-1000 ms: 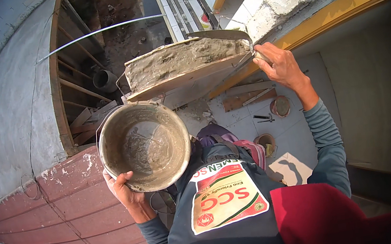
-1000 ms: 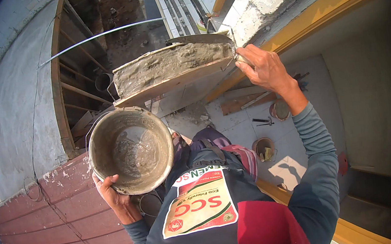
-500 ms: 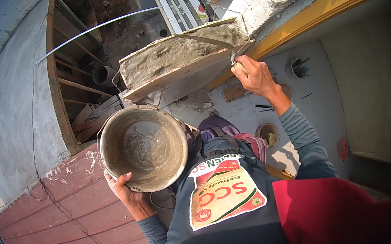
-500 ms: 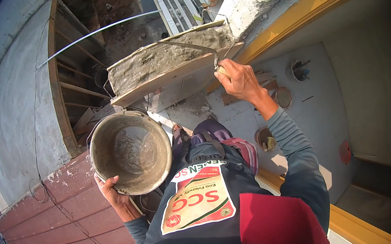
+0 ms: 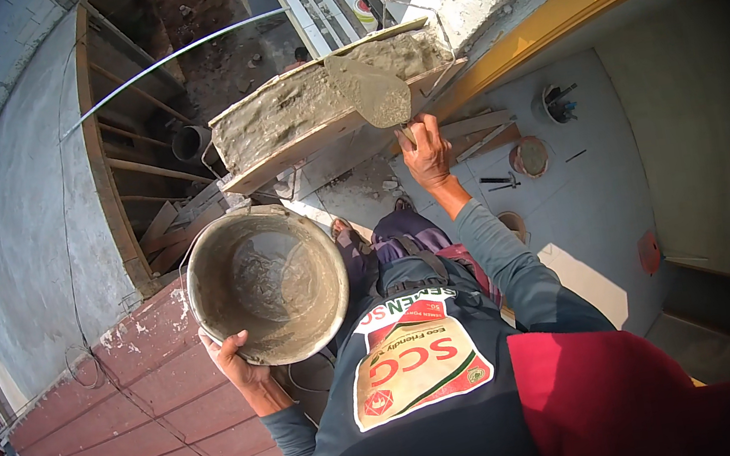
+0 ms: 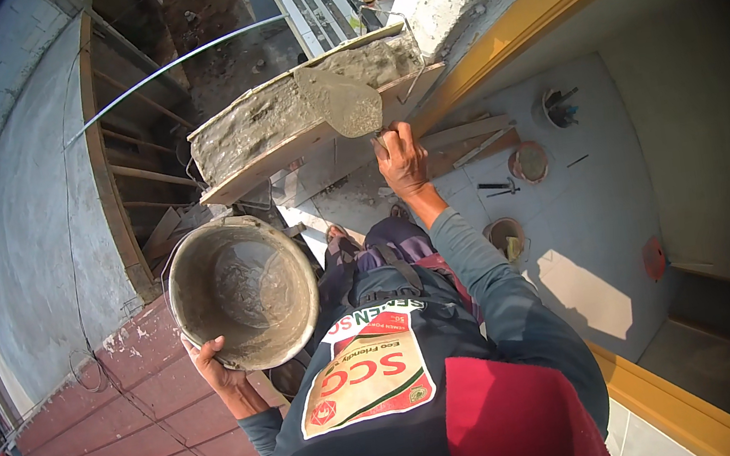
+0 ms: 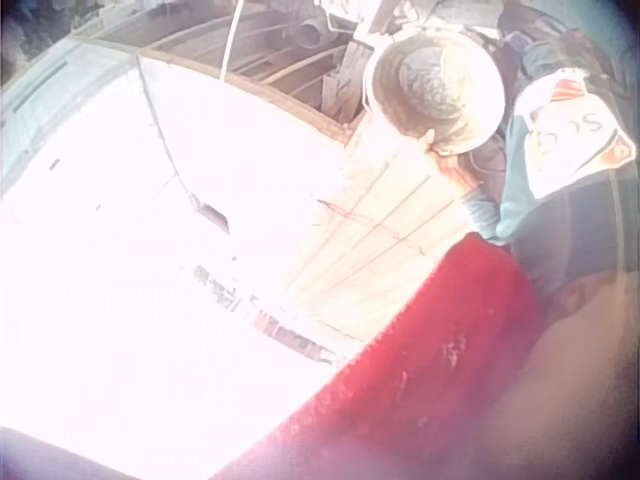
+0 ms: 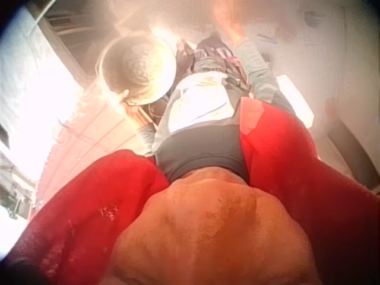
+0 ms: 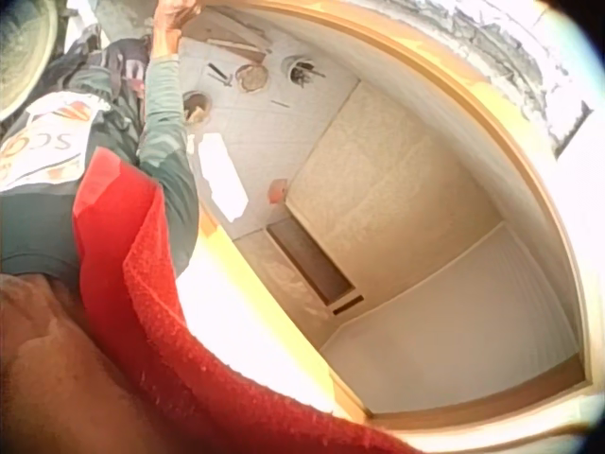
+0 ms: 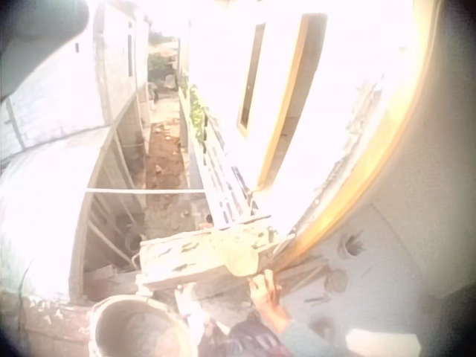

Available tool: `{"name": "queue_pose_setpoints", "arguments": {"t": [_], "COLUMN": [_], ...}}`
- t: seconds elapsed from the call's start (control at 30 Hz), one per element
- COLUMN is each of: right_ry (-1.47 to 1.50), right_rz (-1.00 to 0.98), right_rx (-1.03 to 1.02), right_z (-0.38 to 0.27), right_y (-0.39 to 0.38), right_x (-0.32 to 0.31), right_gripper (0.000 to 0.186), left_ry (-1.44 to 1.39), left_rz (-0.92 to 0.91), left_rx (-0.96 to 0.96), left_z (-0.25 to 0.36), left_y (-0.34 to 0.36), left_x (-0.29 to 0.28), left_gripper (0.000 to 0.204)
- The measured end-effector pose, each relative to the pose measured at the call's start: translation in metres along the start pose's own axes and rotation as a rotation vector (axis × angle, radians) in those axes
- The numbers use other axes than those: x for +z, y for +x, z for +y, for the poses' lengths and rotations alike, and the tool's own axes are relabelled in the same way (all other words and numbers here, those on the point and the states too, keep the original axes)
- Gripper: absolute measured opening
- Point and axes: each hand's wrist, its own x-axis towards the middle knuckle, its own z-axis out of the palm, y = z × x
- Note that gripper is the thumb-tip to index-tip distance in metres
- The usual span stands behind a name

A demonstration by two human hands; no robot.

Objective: The person applies mortar to a concrete ledge using a trowel, scooping the mixture from a bucket and spreading it onto the surface.

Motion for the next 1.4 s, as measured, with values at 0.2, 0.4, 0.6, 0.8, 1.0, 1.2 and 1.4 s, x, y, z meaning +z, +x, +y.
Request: {"name": "queue_pose_setpoints", "arguments": {"t": [0.2, 0.4, 0.6, 0.8, 1.0, 1.2, 1.4], "right_ry": [-0.038, 0.004, 0.551, 1.567, 1.426, 1.3, 1.148], "right_rz": [-0.014, -0.084, -0.169, -0.42, -0.525, -0.631, -0.567], "right_rx": [-0.004, 0.068, 0.348, 0.89, 1.028, 1.149, 1.085], "right_z": [-0.005, -0.008, -0.032, -0.042, -0.041, -0.035, -0.034], "right_y": [-0.026, -0.071, -0.015, 0.053, 0.027, -0.031, -0.025], "right_x": [-0.025, -0.086, -0.097, -0.069, -0.084, -0.143, -0.176], "right_gripper": [0.027, 0.027, 0.025, 0.032, 0.033, 0.034, 0.031], "left_ry": [-0.04, -0.052, -0.036, 0.003, 0.027, 0.059, 0.064], "left_rz": [0.0, -0.016, -0.003, -0.027, -0.016, -0.043, -0.04], "left_rx": [-0.009, -0.008, -0.029, 0.002, 0.009, 0.018, 0.012], "left_z": [-0.001, -0.007, -0.007, -0.01, -0.013, -0.02, -0.014], "left_y": [0.001, 0.002, 0.005, 0.008, 0.003, 0.011, 0.008], "left_x": [-0.003, -0.018, -0.026, -0.028, -0.029, -0.044, -0.034], "left_gripper": [0.074, 0.077, 0.078, 0.08, 0.078, 0.076, 0.077]}}
